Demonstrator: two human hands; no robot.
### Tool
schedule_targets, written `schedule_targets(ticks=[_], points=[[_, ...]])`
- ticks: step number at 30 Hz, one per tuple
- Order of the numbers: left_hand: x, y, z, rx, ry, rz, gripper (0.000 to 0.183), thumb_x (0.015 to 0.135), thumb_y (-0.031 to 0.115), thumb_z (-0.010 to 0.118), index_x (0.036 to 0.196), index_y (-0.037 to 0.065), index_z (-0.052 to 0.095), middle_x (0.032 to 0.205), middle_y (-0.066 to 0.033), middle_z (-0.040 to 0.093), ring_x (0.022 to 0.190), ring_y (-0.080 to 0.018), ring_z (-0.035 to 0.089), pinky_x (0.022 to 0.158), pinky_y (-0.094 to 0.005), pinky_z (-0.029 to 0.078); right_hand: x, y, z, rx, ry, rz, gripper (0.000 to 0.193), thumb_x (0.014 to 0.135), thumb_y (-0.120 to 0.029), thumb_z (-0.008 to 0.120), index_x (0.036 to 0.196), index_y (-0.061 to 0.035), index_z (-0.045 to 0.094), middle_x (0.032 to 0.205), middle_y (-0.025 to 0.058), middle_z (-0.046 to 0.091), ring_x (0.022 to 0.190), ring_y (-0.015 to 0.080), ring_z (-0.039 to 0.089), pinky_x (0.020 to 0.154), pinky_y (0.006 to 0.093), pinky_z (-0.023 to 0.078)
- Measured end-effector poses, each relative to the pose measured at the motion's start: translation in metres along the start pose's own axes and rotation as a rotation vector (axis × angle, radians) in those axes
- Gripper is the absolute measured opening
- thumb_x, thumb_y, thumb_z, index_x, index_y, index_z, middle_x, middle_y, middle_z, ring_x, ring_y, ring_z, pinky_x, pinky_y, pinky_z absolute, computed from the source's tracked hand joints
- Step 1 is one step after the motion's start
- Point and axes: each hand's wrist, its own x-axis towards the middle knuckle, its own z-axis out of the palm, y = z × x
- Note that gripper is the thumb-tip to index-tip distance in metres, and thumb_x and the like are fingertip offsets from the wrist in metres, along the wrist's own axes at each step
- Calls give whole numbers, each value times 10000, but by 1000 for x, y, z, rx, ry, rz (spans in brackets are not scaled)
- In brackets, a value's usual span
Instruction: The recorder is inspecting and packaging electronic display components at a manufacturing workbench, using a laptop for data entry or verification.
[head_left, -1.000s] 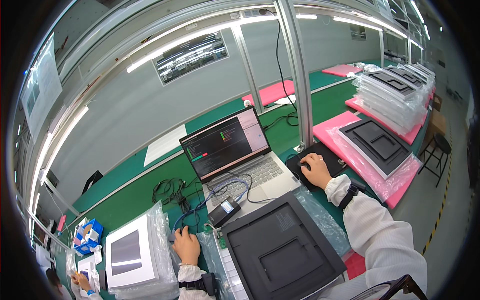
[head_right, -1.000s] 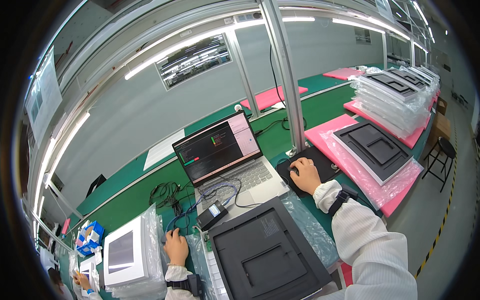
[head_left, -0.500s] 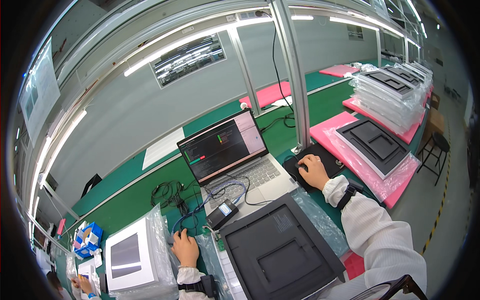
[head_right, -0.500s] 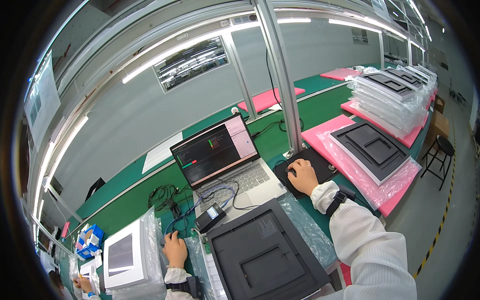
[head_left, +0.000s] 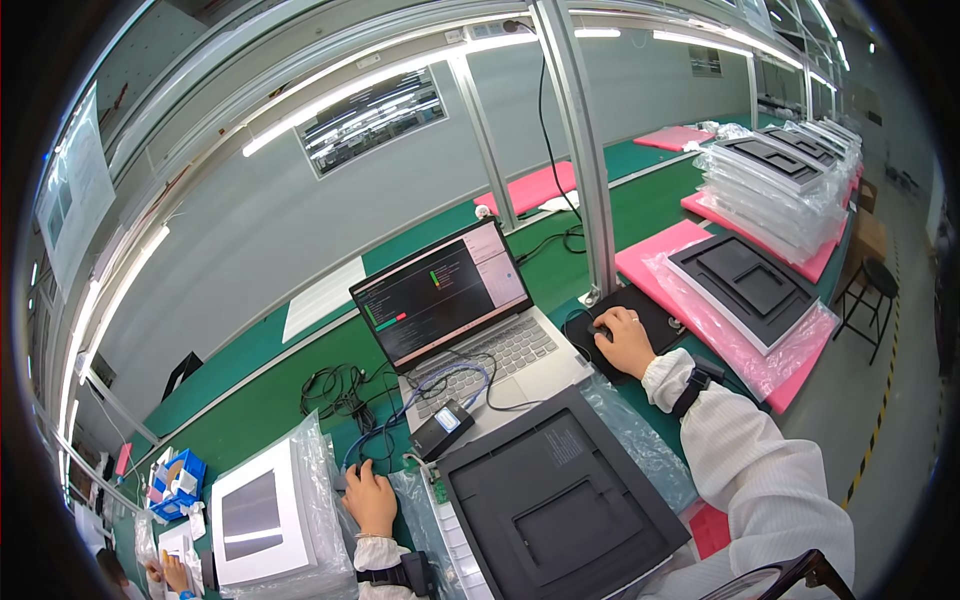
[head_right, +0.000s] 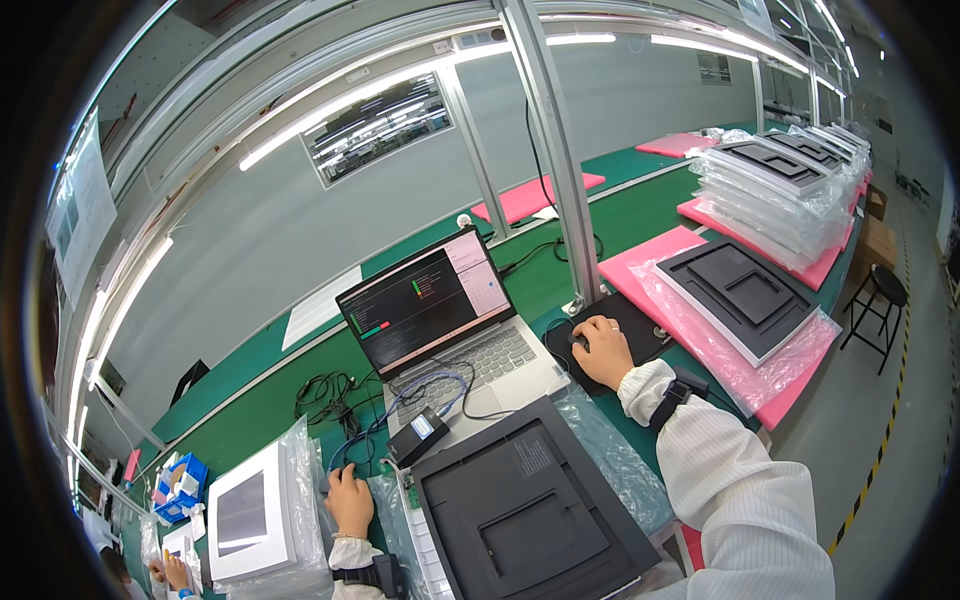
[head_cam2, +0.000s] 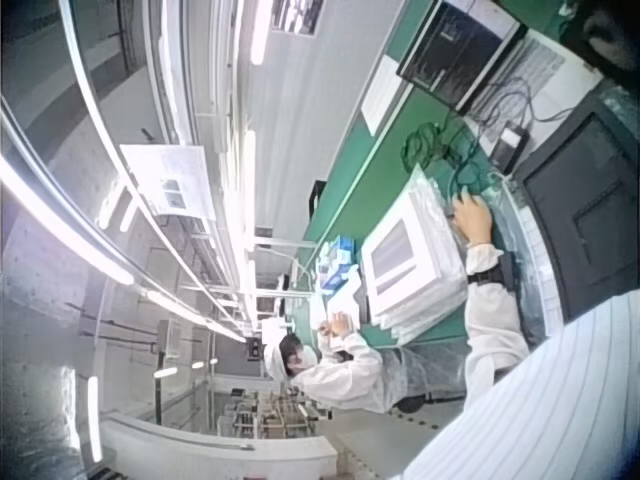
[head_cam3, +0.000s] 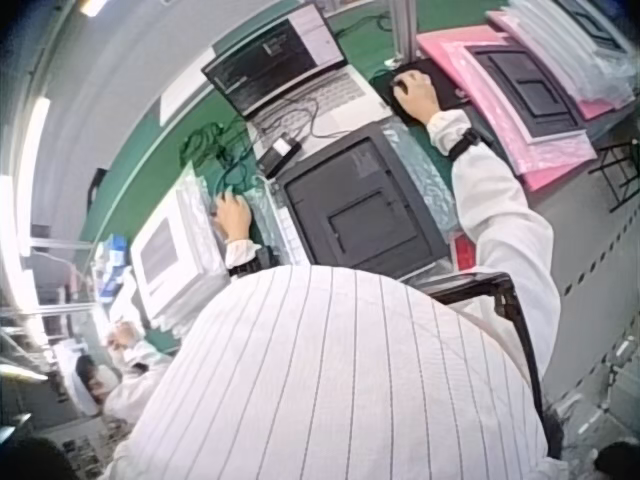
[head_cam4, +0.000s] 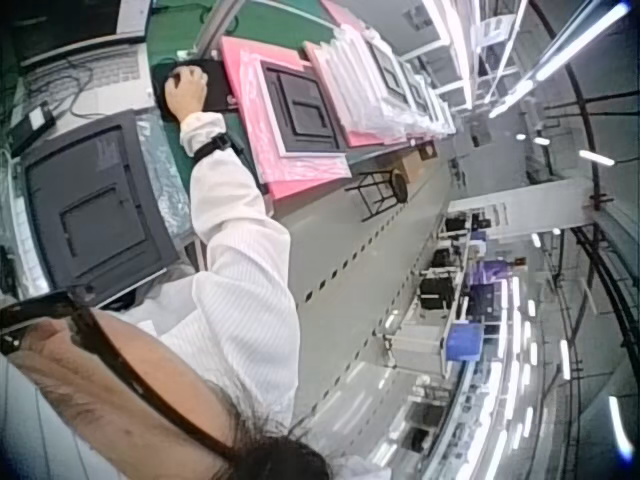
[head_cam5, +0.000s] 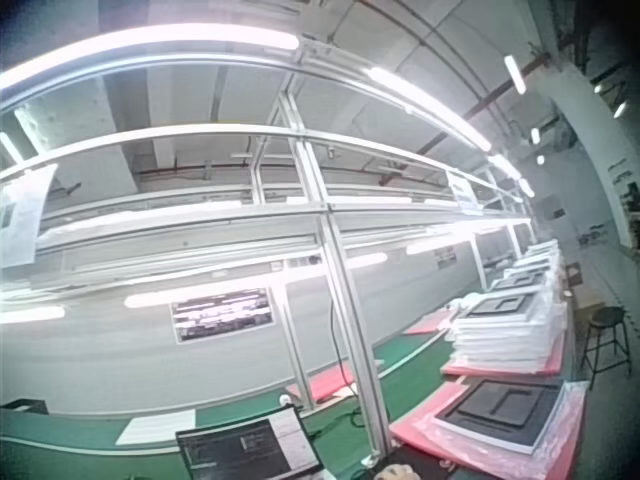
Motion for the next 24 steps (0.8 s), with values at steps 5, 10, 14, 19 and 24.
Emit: schedule_targets(ticks=[5,10,14,19,24], points=[[-1,1,-1,1,15,11,362,840,193,509,1187,124,589,1290,-172,486,993,-370,573,860,-499,393,0,1,-1,-7,4,-8,170,747,-172,613,893,-96,654,999,92,570,1026,327,520,865,424,458],[-1,1,0,5,16,6,361,840,192,505,1184,121,590,1291,-178,484,991,-373,573,862,-502,390,0,1,-1,-7,5,-13,169,741,-175,613,884,-98,659,993,85,572,1018,325,524,864,423,462],[-1,2,-1,-5,7,5,362,843,189,499,1186,116,588,1296,-188,480,988,-379,572,870,-505,384,0,-1,-2,-4,5,-11,171,743,-175,609,887,-99,659,993,84,574,1018,325,524,864,421,462],[-1,2,-2,-6,4,4,362,844,189,497,1186,113,586,1296,-191,479,985,-380,572,872,-507,382,0,-2,-3,15,-7,-6,175,736,-178,606,877,-93,667,986,87,580,1007,328,524,867,421,457],[-1,2,-2,-7,2,0,358,843,187,500,1183,114,587,1289,-191,485,982,-379,574,865,-508,386,0,0,-1,39,-9,-22,182,733,-177,606,875,-84,672,989,87,583,1000,328,523,872,421,450]])
